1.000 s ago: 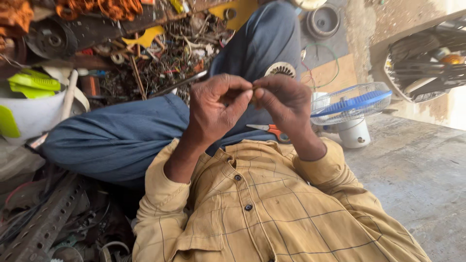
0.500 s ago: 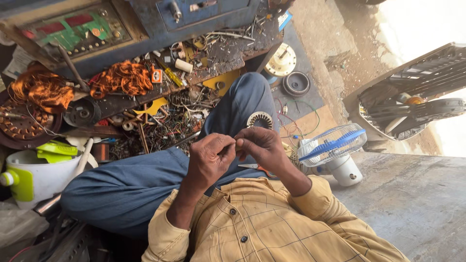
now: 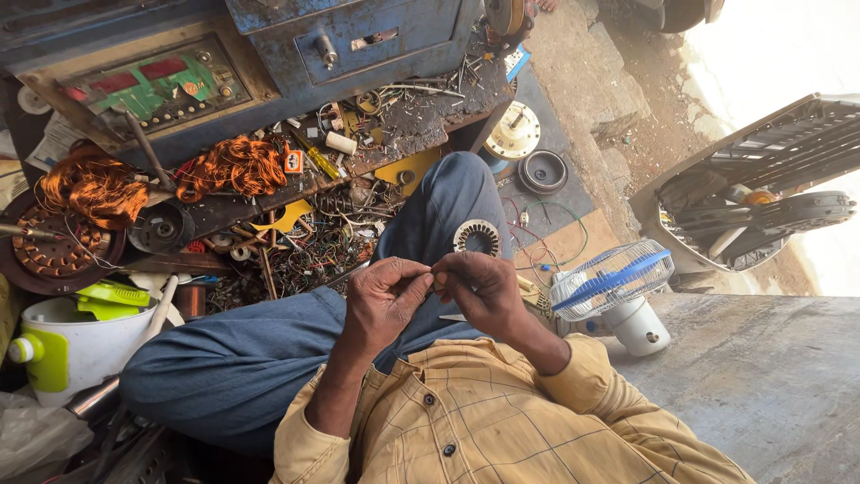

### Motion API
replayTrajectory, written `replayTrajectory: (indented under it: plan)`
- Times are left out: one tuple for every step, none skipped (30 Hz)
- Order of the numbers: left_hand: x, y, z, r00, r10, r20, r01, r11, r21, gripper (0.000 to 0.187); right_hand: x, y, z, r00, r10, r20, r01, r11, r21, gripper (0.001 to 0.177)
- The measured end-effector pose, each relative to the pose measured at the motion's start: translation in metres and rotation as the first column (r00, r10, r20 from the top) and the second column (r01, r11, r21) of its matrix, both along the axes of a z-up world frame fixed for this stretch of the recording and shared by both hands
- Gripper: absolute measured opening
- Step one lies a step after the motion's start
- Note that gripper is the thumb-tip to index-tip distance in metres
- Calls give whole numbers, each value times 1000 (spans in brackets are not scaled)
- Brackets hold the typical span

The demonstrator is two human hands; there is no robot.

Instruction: The person sits on the floor and repairs a small electrical motor stator. They use scissors to cut and insert small pieces of insulating material into the stator slots, repeating the process for multiple slots.

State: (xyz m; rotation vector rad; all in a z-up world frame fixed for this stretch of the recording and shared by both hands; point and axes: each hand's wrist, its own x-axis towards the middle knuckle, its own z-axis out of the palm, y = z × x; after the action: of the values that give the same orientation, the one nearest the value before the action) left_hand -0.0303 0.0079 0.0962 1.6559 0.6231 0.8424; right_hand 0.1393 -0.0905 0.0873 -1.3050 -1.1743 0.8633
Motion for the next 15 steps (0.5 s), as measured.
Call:
replayTrajectory:
  plan:
    - [0, 0, 1, 1000, -5, 0, 5, 1000, 13, 7, 0, 0, 1, 1000, 0, 27, 0, 1000, 9, 8]
    - [0, 0, 1, 1000, -4, 7, 4, 1000, 19, 6, 0, 1, 2, 1000, -6, 29, 6, 1000, 2, 7]
    - [-1, -2, 0, 1000, -7, 13, 6, 1000, 25, 5, -1, 0, 2, 999, -14, 31, 14, 1000, -7, 6]
    - [-1, -4, -2, 1000, -9, 20, 8, 1000, 30, 5, -1, 0, 2, 999, -22, 32, 23, 1000, -15, 5]
    - [1, -7, -5, 998, -14, 66, 14, 1000, -10, 6, -2, 1, 1, 999, -35, 18, 35, 999, -7, 4]
    - [3, -10, -10, 994, -17, 112, 23, 999, -50, 7, -2, 1, 0, 999, -47, 5, 47, 999, 1, 4]
    - [4, -13, -16, 987, -16, 158, 31, 996, -89, 9, -3, 2, -2, 998, -56, -9, 56, 998, 10, 5]
    - [4, -14, -23, 984, 11, 179, 8, 995, -102, 8, -5, 1, -4, 999, -49, -7, 49, 999, 19, 7]
    - [6, -15, -31, 979, 37, 201, -14, 993, -115, 8, -9, 0, -6, 999, -43, -4, 43, 999, 30, 10]
    - [8, -16, -39, 973, 62, 223, -34, 991, -128, 7, -10, 0, -9, 999, -36, -1, 36, 999, 41, 13]
    - [10, -18, -47, 963, 42, 266, 17, 976, -216, 6, -9, 0, -12, 996, -15, -92, 13, 1000, -18, 15]
    - [12, -20, -53, 951, 25, 309, 72, 951, -300, 5, -8, 0, -16, 983, 1, -183, -15, 997, -73, 17]
    - [14, -22, -57, 936, 17, 353, 126, 917, -379, 4, -6, 0, -18, 962, 15, -273, -50, 991, -125, 19]
    - [16, -23, -59, 913, 56, 405, 129, 901, -415, 4, -2, -4, -20, 984, -13, -177, -30, 970, -242, 19]
    - [19, -24, -60, 885, 97, 455, 135, 882, -451, 5, 6, -12, -20, 997, -29, -77, 0, 935, -355, 19]
